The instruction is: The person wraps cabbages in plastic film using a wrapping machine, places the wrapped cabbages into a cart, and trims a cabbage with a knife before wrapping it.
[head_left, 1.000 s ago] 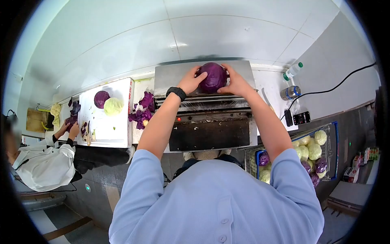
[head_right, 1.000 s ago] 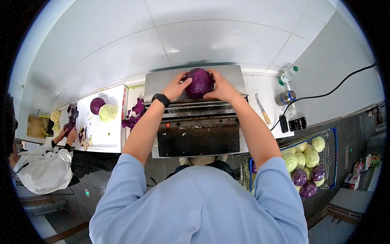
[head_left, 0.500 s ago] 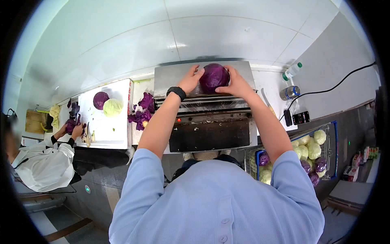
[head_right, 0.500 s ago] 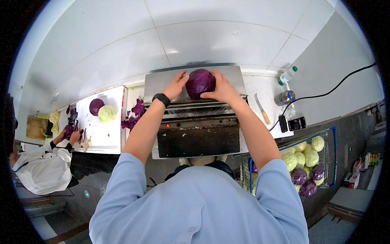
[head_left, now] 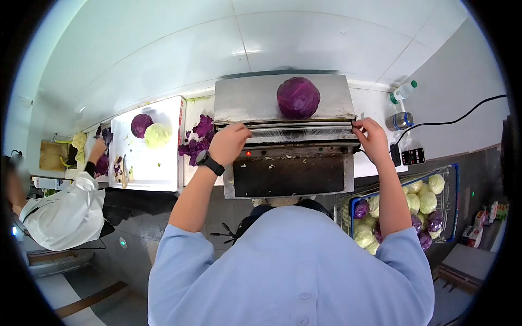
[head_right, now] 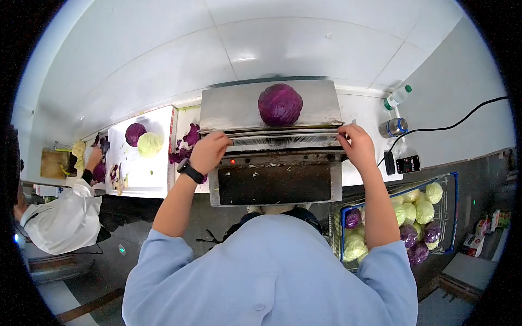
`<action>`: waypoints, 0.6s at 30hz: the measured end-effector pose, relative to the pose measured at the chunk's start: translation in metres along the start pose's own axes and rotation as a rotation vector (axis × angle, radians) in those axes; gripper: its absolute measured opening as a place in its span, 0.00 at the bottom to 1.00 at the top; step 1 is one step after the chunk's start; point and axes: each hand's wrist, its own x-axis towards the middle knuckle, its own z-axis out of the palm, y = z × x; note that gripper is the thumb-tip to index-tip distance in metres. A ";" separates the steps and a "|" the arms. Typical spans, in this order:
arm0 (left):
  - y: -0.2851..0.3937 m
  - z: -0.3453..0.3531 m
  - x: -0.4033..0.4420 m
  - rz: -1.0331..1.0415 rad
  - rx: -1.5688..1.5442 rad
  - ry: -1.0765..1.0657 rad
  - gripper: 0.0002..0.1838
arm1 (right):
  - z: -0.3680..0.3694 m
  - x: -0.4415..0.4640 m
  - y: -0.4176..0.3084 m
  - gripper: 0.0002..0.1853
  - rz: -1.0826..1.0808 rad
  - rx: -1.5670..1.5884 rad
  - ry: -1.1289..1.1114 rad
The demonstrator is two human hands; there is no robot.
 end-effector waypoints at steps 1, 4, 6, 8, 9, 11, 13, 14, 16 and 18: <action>-0.002 0.005 -0.005 0.022 0.041 -0.040 0.06 | -0.002 -0.006 0.003 0.08 0.010 -0.030 -0.017; -0.006 0.016 -0.004 0.091 0.131 -0.104 0.05 | 0.003 -0.015 0.014 0.08 0.048 -0.087 -0.051; -0.008 0.022 0.002 0.127 0.185 -0.130 0.06 | 0.006 -0.016 0.017 0.07 0.087 -0.110 -0.091; -0.008 0.025 0.008 0.132 0.217 -0.180 0.05 | 0.008 -0.015 0.019 0.07 0.089 -0.131 -0.123; -0.007 0.024 0.011 0.147 0.228 -0.206 0.04 | 0.010 -0.015 0.021 0.07 0.066 -0.158 -0.132; -0.007 0.026 0.017 0.179 0.247 -0.254 0.03 | 0.013 -0.012 0.028 0.07 0.021 -0.217 -0.148; -0.008 0.030 0.022 0.214 0.260 -0.298 0.03 | 0.013 -0.009 0.028 0.07 0.021 -0.245 -0.178; -0.007 0.032 0.024 0.234 0.263 -0.295 0.03 | 0.012 -0.008 0.027 0.07 0.021 -0.258 -0.193; -0.006 0.033 0.027 0.269 0.274 -0.290 0.03 | 0.010 -0.006 0.026 0.08 0.007 -0.313 -0.238; -0.004 0.033 0.030 0.277 0.286 -0.314 0.03 | 0.011 -0.004 0.026 0.08 -0.001 -0.314 -0.262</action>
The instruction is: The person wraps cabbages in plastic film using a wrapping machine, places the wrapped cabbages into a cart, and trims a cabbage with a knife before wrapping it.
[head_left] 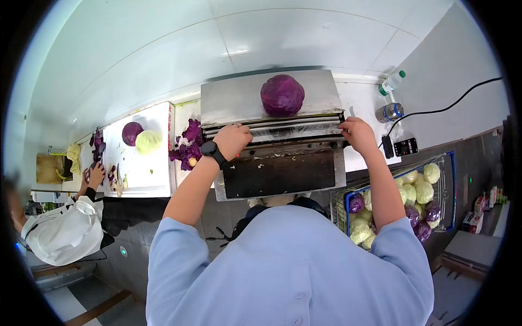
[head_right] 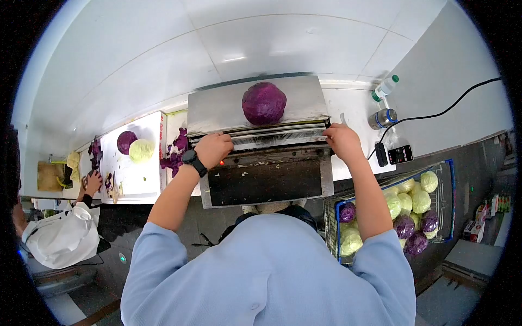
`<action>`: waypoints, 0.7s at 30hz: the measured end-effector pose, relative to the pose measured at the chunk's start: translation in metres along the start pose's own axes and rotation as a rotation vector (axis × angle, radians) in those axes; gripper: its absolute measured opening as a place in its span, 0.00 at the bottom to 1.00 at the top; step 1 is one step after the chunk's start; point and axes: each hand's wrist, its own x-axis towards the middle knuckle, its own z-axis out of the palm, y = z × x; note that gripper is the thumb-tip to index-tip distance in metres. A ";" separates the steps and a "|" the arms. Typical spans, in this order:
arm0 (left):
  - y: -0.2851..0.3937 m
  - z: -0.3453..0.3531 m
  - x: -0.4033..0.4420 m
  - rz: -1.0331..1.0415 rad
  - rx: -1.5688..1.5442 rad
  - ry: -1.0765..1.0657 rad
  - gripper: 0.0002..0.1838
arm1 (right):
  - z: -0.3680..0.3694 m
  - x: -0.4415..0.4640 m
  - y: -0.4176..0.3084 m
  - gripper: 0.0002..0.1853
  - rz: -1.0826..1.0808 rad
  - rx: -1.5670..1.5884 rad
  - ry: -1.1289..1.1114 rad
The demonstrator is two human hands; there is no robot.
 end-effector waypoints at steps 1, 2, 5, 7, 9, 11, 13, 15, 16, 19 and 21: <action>0.000 -0.001 0.001 0.003 0.005 -0.013 0.03 | 0.000 0.001 0.000 0.08 0.000 0.001 -0.013; 0.000 0.000 0.001 0.000 0.000 -0.014 0.03 | -0.001 0.001 -0.001 0.08 -0.001 0.002 -0.027; -0.003 0.005 -0.001 -0.025 -0.029 -0.018 0.03 | 0.001 0.007 -0.001 0.09 -0.030 0.001 -0.048; -0.003 0.005 -0.002 -0.071 -0.064 -0.022 0.03 | 0.005 0.012 -0.001 0.09 -0.044 0.000 -0.052; -0.002 0.004 -0.002 -0.096 -0.103 0.007 0.03 | 0.008 0.017 -0.001 0.10 -0.049 0.001 -0.052; -0.002 0.001 -0.003 -0.127 -0.155 0.031 0.04 | 0.009 0.024 -0.003 0.09 -0.063 -0.044 -0.081; -0.003 -0.002 -0.003 -0.166 -0.216 0.049 0.05 | 0.011 0.031 -0.006 0.08 -0.060 -0.070 -0.133; -0.007 0.001 -0.004 -0.188 -0.259 0.101 0.05 | 0.013 0.038 -0.006 0.07 -0.038 -0.081 -0.207; -0.006 0.001 -0.004 -0.198 -0.279 0.128 0.05 | 0.014 0.038 -0.005 0.07 -0.043 -0.058 -0.178; -0.007 0.002 -0.009 -0.230 -0.301 0.139 0.03 | 0.014 0.035 -0.001 0.06 -0.030 0.006 -0.103; -0.009 0.001 -0.011 -0.195 -0.291 0.137 0.02 | 0.013 0.033 -0.001 0.06 0.007 0.047 -0.070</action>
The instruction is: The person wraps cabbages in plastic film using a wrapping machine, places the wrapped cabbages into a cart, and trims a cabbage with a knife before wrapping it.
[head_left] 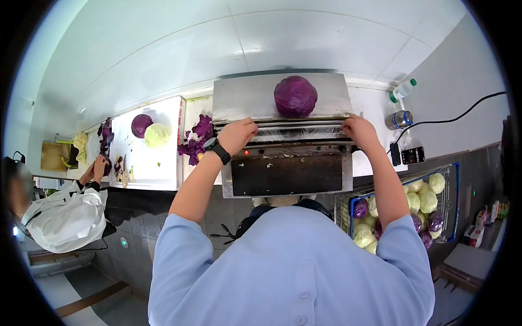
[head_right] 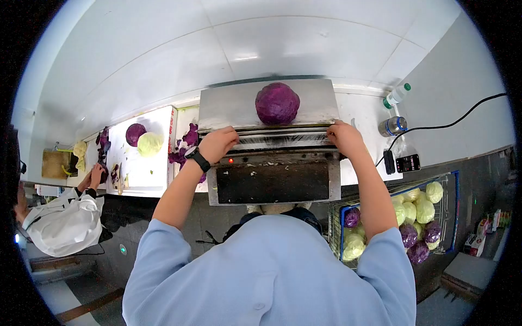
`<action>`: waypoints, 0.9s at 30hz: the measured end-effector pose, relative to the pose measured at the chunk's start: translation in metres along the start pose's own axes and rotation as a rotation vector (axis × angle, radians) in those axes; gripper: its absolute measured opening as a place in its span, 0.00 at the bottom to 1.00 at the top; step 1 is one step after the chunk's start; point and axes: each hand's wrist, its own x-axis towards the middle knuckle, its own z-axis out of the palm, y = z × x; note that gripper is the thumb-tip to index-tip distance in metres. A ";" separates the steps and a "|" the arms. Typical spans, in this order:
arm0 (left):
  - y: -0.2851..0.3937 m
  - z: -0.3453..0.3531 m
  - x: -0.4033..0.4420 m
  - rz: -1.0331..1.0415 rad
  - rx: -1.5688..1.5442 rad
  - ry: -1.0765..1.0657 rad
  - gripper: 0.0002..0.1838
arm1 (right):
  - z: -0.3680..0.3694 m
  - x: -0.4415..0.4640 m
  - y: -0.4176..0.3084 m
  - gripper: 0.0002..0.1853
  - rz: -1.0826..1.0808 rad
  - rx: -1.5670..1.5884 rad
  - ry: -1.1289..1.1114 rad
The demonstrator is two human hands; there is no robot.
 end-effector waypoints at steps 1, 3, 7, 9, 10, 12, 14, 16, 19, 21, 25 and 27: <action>0.000 -0.002 0.000 0.035 0.019 -0.018 0.02 | -0.001 0.000 0.000 0.06 0.001 -0.002 -0.004; 0.002 -0.005 0.002 0.114 0.104 -0.068 0.02 | -0.003 -0.001 -0.001 0.06 0.006 -0.008 -0.011; 0.011 -0.012 0.011 0.218 0.305 -0.200 0.04 | -0.004 0.001 -0.002 0.07 -0.015 -0.048 -0.014; 0.014 -0.013 0.014 0.225 0.350 -0.253 0.04 | -0.004 -0.001 -0.004 0.07 -0.017 -0.049 -0.002; 0.014 -0.012 0.015 0.224 0.362 -0.271 0.04 | -0.004 -0.002 -0.005 0.07 -0.015 -0.049 -0.001; 0.011 -0.010 0.017 0.231 0.358 -0.279 0.04 | -0.004 -0.003 -0.005 0.07 -0.012 -0.050 0.003; 0.003 -0.002 0.018 0.245 0.327 -0.258 0.05 | -0.005 -0.004 -0.005 0.07 -0.009 -0.058 0.007; 0.006 0.000 0.021 0.193 0.315 -0.291 0.06 | -0.006 -0.005 -0.006 0.08 0.002 -0.052 0.010; 0.000 0.005 0.022 0.161 0.237 -0.283 0.05 | -0.006 -0.005 -0.004 0.08 0.016 -0.025 0.022; -0.005 0.007 0.020 0.121 0.176 -0.241 0.05 | -0.003 -0.004 0.002 0.08 0.008 -0.014 0.039; -0.004 0.004 0.013 0.028 0.030 -0.135 0.04 | -0.002 -0.005 0.006 0.09 -0.023 0.007 0.018; -0.002 0.000 0.010 -0.006 -0.029 -0.100 0.04 | -0.002 -0.005 0.001 0.09 -0.071 0.010 -0.009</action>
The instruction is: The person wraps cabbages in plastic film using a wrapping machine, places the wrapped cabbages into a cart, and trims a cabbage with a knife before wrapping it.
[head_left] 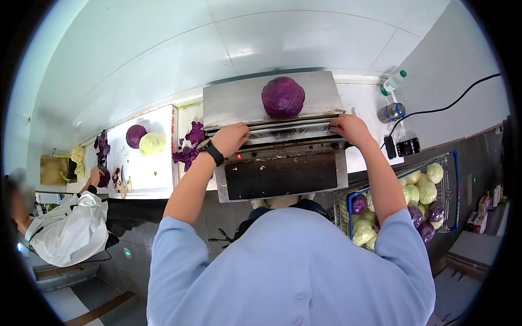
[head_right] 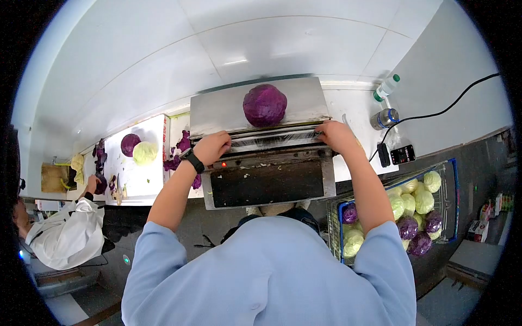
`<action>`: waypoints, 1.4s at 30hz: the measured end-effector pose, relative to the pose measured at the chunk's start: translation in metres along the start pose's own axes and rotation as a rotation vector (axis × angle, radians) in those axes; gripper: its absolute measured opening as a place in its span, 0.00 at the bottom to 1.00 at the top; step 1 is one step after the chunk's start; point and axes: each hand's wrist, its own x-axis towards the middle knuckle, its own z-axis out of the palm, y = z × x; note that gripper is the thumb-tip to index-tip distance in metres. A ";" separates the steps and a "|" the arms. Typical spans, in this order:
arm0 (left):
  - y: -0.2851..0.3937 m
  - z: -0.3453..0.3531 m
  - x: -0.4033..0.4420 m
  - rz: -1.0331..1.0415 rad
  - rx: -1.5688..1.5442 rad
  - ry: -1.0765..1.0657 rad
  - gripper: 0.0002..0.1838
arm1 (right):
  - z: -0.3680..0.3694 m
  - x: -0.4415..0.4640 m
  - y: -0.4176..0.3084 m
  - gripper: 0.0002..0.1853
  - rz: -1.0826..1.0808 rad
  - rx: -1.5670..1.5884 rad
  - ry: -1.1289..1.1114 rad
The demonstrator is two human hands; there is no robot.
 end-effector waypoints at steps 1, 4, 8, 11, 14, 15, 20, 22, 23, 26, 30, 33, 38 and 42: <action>-0.002 0.001 -0.001 0.000 -0.004 0.003 0.04 | -0.001 0.004 0.001 0.11 0.048 -0.018 -0.118; -0.004 0.005 -0.002 -0.012 -0.049 0.059 0.04 | 0.006 0.013 0.007 0.12 0.037 -0.056 -0.195; 0.000 0.008 -0.005 -0.075 -0.186 0.151 0.04 | 0.009 0.013 0.009 0.09 0.030 0.014 -0.098; -0.001 0.010 -0.005 -0.140 -0.263 0.173 0.04 | 0.009 0.006 0.011 0.07 0.061 0.206 0.072; 0.000 0.011 -0.005 -0.147 -0.292 0.174 0.04 | 0.006 0.002 0.016 0.06 0.062 0.258 0.063; 0.002 0.010 -0.005 -0.138 -0.282 0.166 0.04 | 0.003 0.002 0.016 0.06 0.039 0.245 0.038; 0.003 0.010 -0.005 -0.057 -0.205 0.188 0.05 | 0.000 0.014 0.019 0.07 -0.063 0.023 -0.113; 0.003 0.010 -0.005 -0.059 -0.206 0.186 0.05 | 0.008 0.018 0.022 0.06 -0.071 0.019 -0.138; 0.003 0.010 -0.005 -0.068 -0.218 0.191 0.06 | 0.011 0.018 0.024 0.06 -0.071 0.015 -0.131; 0.006 0.011 -0.006 -0.099 -0.263 0.211 0.07 | 0.007 0.013 0.018 0.05 -0.040 0.063 -0.096; 0.011 0.014 -0.006 -0.129 -0.242 0.256 0.07 | 0.005 -0.001 0.018 0.04 0.042 0.284 0.043; 0.010 0.018 -0.006 -0.153 -0.231 0.306 0.06 | 0.011 -0.008 0.020 0.03 0.034 0.389 0.145; 0.011 0.024 -0.004 -0.244 -0.222 0.374 0.06 | 0.032 -0.006 0.023 0.06 0.076 0.604 0.185; 0.020 0.024 -0.003 -0.248 -0.239 0.412 0.07 | 0.028 -0.005 0.015 0.10 0.084 0.698 0.191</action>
